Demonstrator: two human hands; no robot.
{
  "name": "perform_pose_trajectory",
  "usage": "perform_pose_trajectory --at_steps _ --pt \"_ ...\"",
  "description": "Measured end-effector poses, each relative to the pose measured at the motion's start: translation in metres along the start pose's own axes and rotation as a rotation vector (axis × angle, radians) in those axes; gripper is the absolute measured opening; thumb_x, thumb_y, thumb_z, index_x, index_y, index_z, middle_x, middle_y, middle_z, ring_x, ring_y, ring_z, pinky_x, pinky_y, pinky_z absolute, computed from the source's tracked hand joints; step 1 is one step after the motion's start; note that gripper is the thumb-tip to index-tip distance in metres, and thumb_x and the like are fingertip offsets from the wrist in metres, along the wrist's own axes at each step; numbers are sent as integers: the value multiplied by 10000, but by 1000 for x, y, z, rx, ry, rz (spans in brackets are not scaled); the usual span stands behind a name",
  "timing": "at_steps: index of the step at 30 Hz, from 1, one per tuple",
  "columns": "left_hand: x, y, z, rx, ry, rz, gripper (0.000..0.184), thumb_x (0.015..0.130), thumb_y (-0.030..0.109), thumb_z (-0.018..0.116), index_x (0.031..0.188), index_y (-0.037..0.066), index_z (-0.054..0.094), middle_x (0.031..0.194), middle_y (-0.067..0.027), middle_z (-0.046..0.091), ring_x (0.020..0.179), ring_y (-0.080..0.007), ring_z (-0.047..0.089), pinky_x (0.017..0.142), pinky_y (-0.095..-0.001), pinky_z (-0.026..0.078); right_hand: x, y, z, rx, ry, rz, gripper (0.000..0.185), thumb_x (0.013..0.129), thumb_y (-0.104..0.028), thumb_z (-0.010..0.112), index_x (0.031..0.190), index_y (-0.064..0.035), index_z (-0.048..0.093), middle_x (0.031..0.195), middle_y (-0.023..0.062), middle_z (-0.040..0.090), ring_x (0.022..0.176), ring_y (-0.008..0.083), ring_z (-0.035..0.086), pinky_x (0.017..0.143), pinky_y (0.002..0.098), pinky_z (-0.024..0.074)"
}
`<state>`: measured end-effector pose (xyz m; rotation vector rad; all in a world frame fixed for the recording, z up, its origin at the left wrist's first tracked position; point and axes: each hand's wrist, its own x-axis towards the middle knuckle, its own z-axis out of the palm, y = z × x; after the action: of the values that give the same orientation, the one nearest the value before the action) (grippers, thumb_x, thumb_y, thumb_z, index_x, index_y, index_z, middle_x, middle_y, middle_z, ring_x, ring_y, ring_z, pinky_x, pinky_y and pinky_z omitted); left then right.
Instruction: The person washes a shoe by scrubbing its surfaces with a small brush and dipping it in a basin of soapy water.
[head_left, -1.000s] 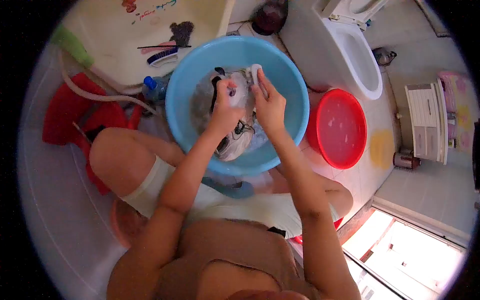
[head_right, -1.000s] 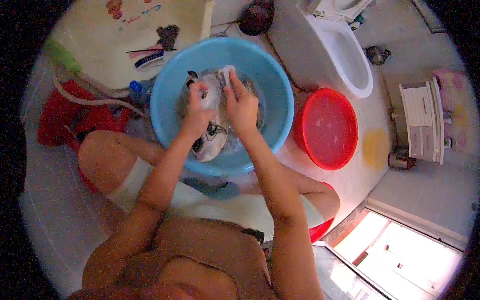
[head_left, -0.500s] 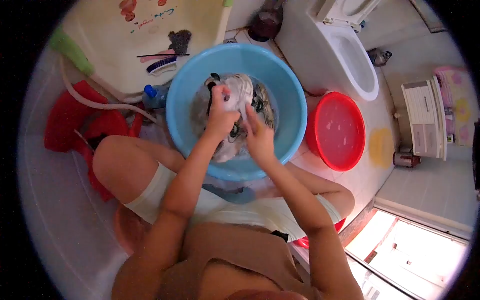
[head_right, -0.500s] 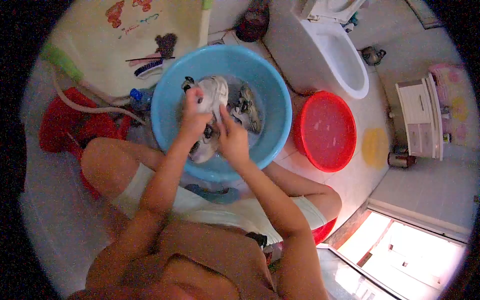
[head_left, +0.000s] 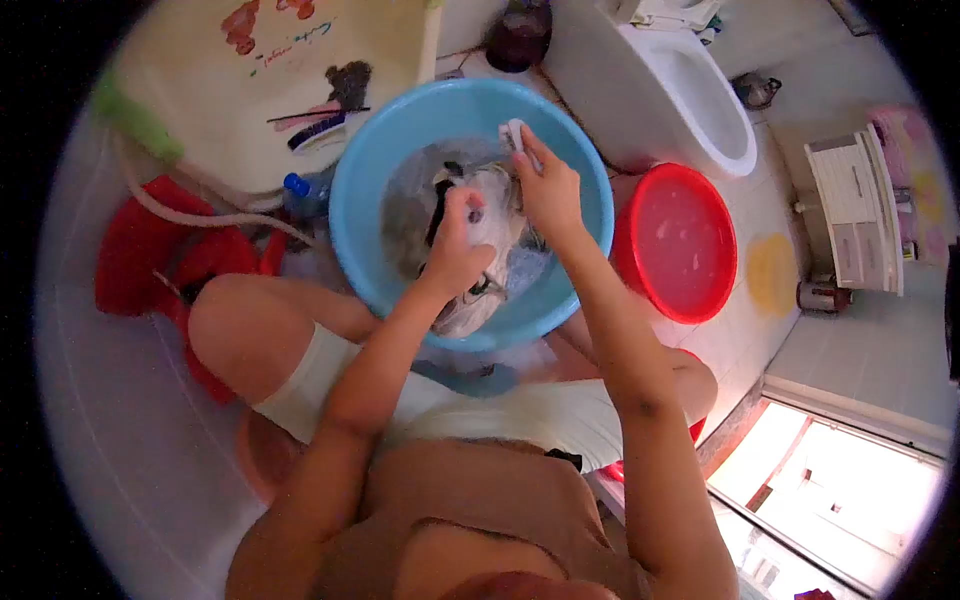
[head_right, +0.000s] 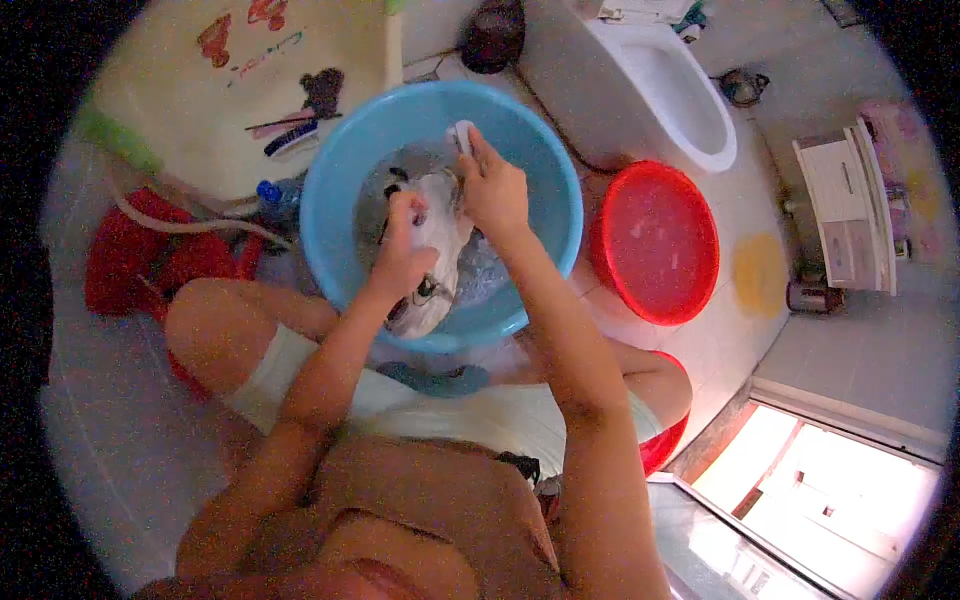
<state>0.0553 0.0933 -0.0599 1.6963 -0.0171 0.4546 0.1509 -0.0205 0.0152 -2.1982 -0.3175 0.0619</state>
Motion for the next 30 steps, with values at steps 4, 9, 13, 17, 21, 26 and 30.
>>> perform_pose_trajectory --at_steps 4,9,13,17,21,26,30 --pt "12 5 1 -54 63 -119 528 698 66 688 1115 62 365 1021 -121 415 969 -245 465 889 -344 400 -6 16 -7 342 15 126 433 939 -175 549 1370 -154 526 972 123 686 846 199 629 794 304 489" --pt "19 -5 -4 173 317 -293 464 756 151 751 1046 70 398 975 -84 455 907 -234 486 842 -357 408 -45 28 -13 24 -70 -165 497 914 -157 585 1400 -207 492 1037 214 685 928 344 680 829 357 510" --pt "25 -12 7 187 330 -274 480 707 113 776 991 55 393 864 -120 491 822 -291 516 785 -382 443 -62 -2 -8 -583 -171 -77 464 891 -186 616 1349 -217 542 926 197 689 806 370 673 715 443 525" --pt "27 -7 10 141 323 -234 460 697 67 760 971 50 390 862 -119 493 819 -288 515 765 -383 442 -28 -9 10 -496 -45 -63 438 891 -233 592 1327 -243 552 870 231 670 786 429 642 711 500 511" --pt "18 -14 6 189 283 -247 439 698 40 740 965 53 392 848 -117 495 791 -307 509 743 -382 443 -32 -7 -3 -520 -204 -50 422 908 -270 548 1328 -230 543 868 238 670 796 420 653 709 524 512" --pt "9 -17 22 72 182 -225 445 687 52 770 937 65 402 822 -85 459 773 -240 467 738 -351 432 -17 -4 -4 -553 -189 -8 387 905 -271 537 1283 -208 582 962 235 669 867 428 648 777 519 514" --pt "10 -6 16 141 207 -256 359 680 30 698 884 52 404 787 -103 464 724 -266 462 699 -347 431 -23 10 -25 -514 -280 -76 403 900 -258 538 1296 -191 573 1048 219 659 911 425 643 822 496 510"
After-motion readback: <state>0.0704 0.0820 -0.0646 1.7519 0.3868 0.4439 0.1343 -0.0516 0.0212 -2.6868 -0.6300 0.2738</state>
